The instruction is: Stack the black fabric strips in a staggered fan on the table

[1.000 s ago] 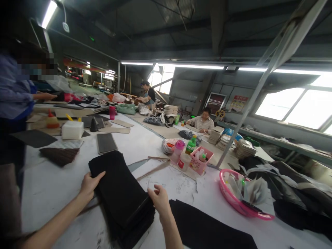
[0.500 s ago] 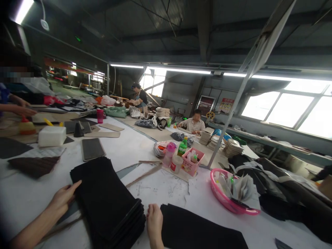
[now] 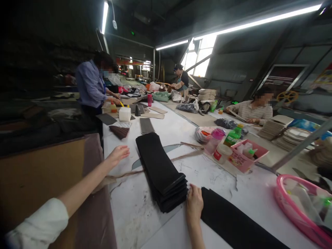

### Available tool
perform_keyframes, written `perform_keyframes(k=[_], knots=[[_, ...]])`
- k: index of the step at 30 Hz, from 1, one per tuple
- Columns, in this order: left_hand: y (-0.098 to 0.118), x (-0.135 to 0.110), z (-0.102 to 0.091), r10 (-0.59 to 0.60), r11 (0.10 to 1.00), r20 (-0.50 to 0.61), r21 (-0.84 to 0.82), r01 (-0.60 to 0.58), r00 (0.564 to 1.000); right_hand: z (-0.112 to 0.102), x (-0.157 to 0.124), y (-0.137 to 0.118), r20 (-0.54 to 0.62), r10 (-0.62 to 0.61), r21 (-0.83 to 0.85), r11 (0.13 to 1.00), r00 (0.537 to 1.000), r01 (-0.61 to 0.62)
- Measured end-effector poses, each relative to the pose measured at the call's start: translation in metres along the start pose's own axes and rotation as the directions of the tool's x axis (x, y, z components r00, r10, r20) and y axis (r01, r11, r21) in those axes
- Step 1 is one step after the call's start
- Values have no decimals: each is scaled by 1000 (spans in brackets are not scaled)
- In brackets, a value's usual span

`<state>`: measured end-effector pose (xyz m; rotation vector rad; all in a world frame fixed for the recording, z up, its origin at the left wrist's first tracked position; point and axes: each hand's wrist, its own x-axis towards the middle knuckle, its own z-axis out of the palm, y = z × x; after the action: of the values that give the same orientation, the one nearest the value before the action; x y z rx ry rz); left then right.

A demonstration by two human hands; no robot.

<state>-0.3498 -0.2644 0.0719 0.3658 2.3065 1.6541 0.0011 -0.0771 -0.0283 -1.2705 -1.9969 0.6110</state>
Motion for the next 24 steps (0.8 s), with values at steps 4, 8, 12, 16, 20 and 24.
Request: perform_keyframes(k=[4, 8, 12, 16, 20, 24], knots=[[10, 0, 3, -43, 996, 175, -75, 57, 984, 0, 1, 2, -9, -2, -12, 1000, 1000, 2], [11, -3, 11, -81, 984, 341, -123, 130, 937, 0, 2, 0, -1, 10, -5, 1000, 1000, -10], [9, -11, 25, -131, 964, 458, -147, 220, 879, -2, -2, -2, 3, 22, 33, 999, 1000, -22], [6, -22, 45, -177, 941, 470, -177, 289, 865, -10, 5, -3, 120, 179, 263, 943, 977, -205], [3, -36, 68, -171, 931, 389, -238, 278, 905, -27, 41, -7, 389, 268, 405, 810, 882, -425], [-2, -53, 88, -112, 944, 344, -257, 208, 932, -30, 88, -30, 541, 174, 414, 797, 823, -440]])
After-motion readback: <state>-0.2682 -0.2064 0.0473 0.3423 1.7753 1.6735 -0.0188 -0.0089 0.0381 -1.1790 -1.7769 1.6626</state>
